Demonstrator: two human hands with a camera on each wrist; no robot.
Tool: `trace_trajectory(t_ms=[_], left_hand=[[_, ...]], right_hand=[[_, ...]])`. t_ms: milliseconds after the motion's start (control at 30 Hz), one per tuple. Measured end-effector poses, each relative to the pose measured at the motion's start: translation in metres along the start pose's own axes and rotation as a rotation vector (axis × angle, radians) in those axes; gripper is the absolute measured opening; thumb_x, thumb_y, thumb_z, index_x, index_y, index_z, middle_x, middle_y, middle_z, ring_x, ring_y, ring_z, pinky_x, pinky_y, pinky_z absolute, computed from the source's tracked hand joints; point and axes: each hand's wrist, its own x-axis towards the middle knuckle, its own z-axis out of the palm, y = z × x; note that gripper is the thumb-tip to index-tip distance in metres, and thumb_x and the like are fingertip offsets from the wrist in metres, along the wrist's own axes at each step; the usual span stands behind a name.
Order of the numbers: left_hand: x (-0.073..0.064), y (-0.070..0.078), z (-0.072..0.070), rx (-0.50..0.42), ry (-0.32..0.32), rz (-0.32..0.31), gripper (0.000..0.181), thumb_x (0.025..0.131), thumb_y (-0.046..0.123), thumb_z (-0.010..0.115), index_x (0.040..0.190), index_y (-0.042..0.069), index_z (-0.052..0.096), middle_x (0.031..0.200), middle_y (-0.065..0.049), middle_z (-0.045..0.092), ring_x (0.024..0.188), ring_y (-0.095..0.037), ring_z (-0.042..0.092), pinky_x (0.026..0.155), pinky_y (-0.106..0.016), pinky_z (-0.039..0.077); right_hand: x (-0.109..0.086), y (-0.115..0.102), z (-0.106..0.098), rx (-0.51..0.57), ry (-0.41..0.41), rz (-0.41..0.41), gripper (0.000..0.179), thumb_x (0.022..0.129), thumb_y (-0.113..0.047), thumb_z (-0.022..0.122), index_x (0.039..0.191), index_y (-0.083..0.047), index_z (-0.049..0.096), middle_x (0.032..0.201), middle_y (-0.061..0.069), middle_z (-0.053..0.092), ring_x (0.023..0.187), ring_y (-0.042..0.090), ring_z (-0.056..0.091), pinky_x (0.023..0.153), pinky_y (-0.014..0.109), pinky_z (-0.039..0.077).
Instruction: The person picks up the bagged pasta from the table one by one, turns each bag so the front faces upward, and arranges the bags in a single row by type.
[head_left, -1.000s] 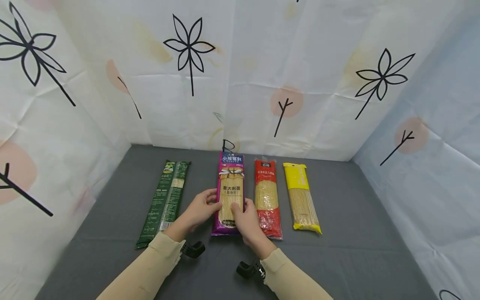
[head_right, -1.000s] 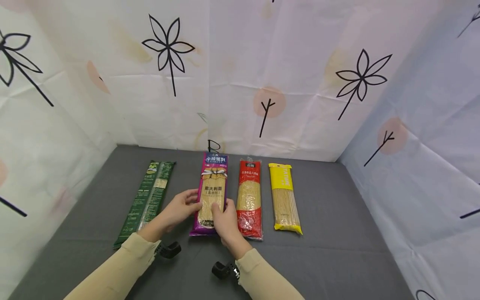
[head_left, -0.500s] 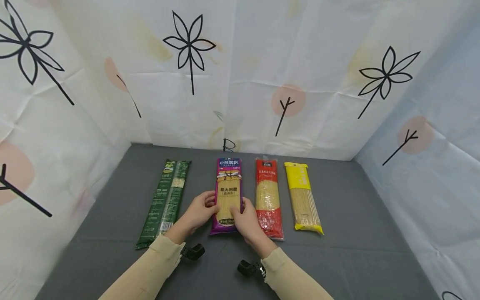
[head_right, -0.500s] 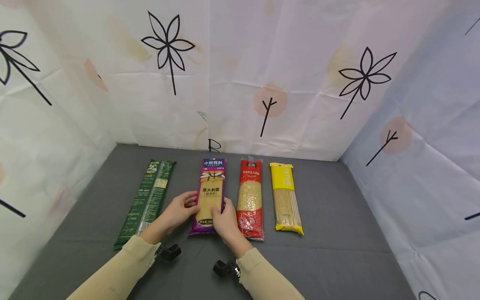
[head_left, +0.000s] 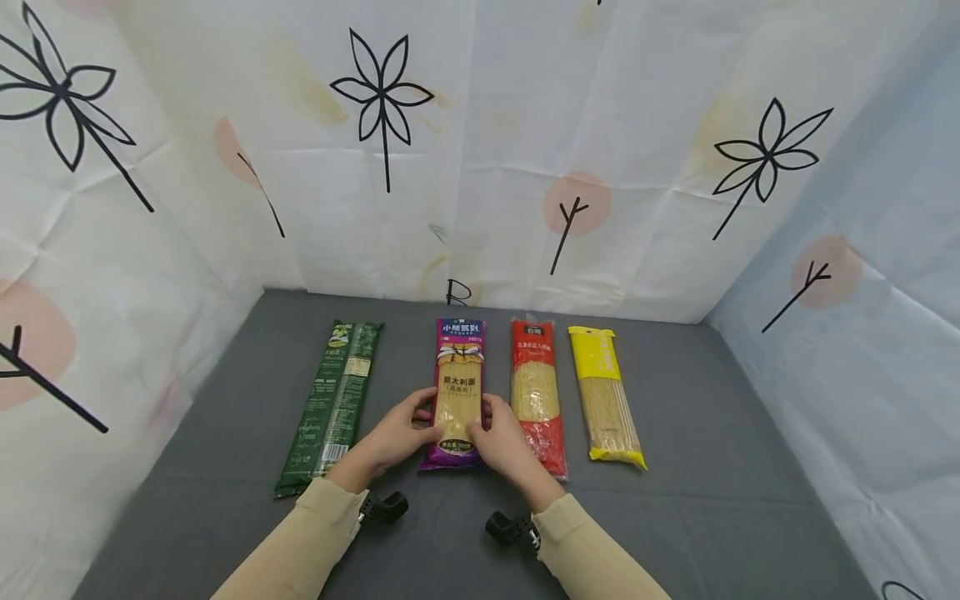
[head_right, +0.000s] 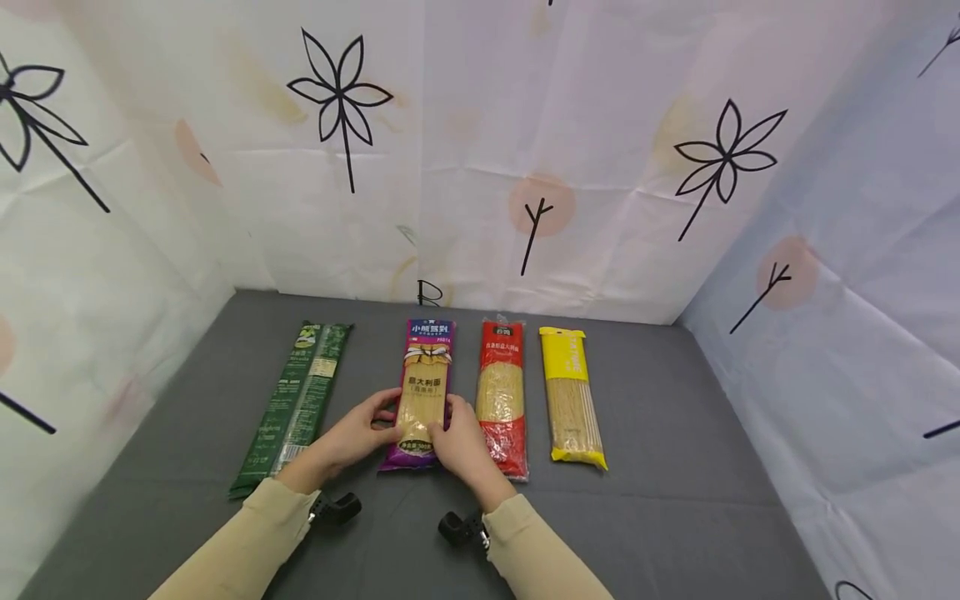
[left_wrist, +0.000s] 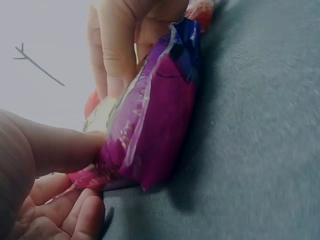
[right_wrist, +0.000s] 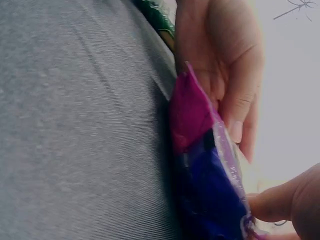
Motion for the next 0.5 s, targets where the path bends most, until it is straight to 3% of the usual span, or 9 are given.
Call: trace_trajectory(t_ms=[200, 500], left_hand=[[0.0022, 0.002, 0.0023, -0.007, -0.018, 0.018, 0.069, 0.093, 0.013, 0.067, 0.151, 0.017, 0.031, 0.125, -0.015, 0.048, 0.099, -0.024, 0.058, 0.078, -0.038, 0.051], [-0.0003, -0.0014, 0.001, 0.016, -0.041, 0.02, 0.067, 0.094, 0.013, 0.065, 0.152, 0.018, 0.031, 0.124, -0.014, 0.049, 0.096, -0.023, 0.059, 0.075, -0.037, 0.051]], right_hand=[[0.003, -0.0015, -0.0053, -0.02, -0.02, 0.023, 0.056, 0.095, -0.018, 0.063, 0.142, 0.003, 0.039, 0.126, 0.02, 0.054, 0.111, 0.031, 0.057, 0.086, 0.045, 0.051], [-0.0006, 0.0011, -0.0016, -0.037, -0.027, 0.022, 0.056, 0.095, -0.019, 0.063, 0.142, 0.002, 0.04, 0.125, 0.018, 0.054, 0.109, 0.029, 0.058, 0.084, 0.044, 0.052]])
